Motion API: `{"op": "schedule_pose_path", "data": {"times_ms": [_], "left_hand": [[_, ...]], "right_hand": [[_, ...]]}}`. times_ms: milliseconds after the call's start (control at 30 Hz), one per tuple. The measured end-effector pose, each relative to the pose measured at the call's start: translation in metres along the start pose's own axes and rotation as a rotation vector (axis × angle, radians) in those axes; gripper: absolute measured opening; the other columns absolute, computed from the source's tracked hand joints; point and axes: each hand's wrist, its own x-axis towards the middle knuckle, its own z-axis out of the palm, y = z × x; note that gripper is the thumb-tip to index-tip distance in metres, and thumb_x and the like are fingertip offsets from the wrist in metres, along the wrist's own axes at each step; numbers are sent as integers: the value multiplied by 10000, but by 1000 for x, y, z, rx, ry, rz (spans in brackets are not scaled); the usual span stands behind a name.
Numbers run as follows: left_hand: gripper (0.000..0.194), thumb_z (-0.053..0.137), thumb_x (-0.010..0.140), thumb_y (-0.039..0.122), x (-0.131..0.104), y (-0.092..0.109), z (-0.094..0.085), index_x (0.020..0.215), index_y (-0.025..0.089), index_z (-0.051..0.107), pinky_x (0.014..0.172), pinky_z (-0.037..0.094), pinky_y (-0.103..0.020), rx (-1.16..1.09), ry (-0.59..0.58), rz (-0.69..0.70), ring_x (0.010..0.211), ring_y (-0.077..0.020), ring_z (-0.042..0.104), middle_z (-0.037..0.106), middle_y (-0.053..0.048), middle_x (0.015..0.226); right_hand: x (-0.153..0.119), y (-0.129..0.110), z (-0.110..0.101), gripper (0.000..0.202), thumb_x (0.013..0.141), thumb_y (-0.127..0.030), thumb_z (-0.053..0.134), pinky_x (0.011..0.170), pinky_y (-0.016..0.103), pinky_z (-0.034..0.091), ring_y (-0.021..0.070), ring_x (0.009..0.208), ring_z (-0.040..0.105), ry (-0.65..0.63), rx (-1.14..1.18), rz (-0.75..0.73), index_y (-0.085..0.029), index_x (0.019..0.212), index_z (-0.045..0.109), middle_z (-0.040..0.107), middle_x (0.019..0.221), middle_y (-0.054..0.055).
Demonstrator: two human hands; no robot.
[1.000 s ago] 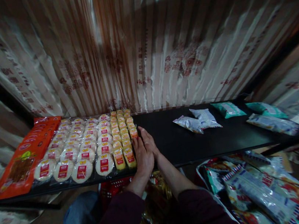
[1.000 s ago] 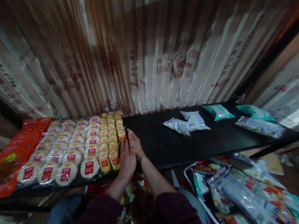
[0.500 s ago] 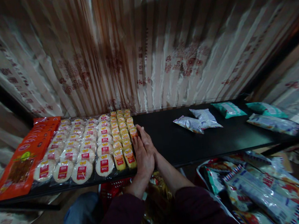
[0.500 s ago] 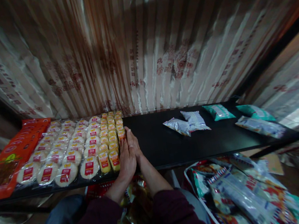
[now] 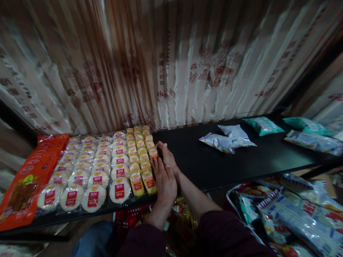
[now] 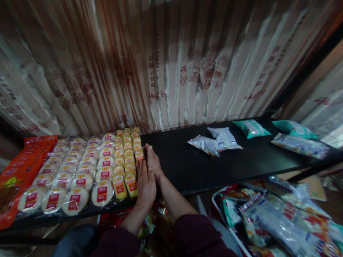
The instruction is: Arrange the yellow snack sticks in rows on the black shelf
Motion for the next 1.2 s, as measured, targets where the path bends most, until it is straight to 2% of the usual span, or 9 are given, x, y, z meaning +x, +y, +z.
{"op": "schedule_pose_path", "data": {"times_ms": [167, 333, 433, 600, 900, 1200], "left_hand": [[566, 282, 909, 308, 1, -2, 1, 1393, 32, 380, 1188, 122, -391, -11, 9, 4, 1441, -233, 150, 253, -157, 1531], [579, 273, 913, 321, 4, 0, 0, 1387, 8, 385, 1189, 122, -390, -22, 8, -11, 1439, -239, 165, 258, -171, 1526], [593, 272, 912, 324, 4, 0, -1, 1396, -3, 367, 1189, 123, -386, -29, 6, -16, 1439, -237, 165, 265, -175, 1523], [592, 274, 906, 336, 3, 0, 0, 1399, 23, 367, 1188, 122, -375, -31, 12, -32, 1438, -222, 171, 263, -155, 1528], [585, 278, 907, 333, 3, -1, 1, 1409, 41, 346, 1188, 117, -384, -27, 21, -11, 1442, -214, 151, 251, -150, 1533], [567, 278, 913, 315, 0, -1, 0, 1390, 27, 381, 1189, 105, -367, 5, 21, 15, 1443, -215, 141, 231, -161, 1538]], "right_hand": [[15, -1, 3, 736, 860, -717, 232, 1148, 392, 261, 198, 1336, 415, 12, -6, 44, -234, 1350, 494, 502, 1403, 46], [27, -8, 8, 769, 843, -741, 233, 1157, 390, 229, 199, 1367, 364, -44, -42, 57, -218, 1329, 517, 451, 1440, 51], [30, -9, 9, 763, 840, -748, 220, 1150, 386, 244, 201, 1351, 392, -89, -56, 71, -235, 1299, 548, 486, 1415, 37], [29, -9, 8, 718, 845, -739, 250, 1135, 401, 274, 212, 1320, 437, -109, -49, 69, -259, 1265, 580, 542, 1366, 21], [27, -9, 9, 703, 838, -744, 266, 1148, 394, 244, 215, 1334, 418, -97, -44, 42, -289, 1282, 567, 566, 1340, -2], [20, -6, 3, 749, 827, -744, 292, 1154, 362, 231, 205, 1357, 382, -35, -3, 76, -220, 1290, 560, 481, 1420, 42]]}}
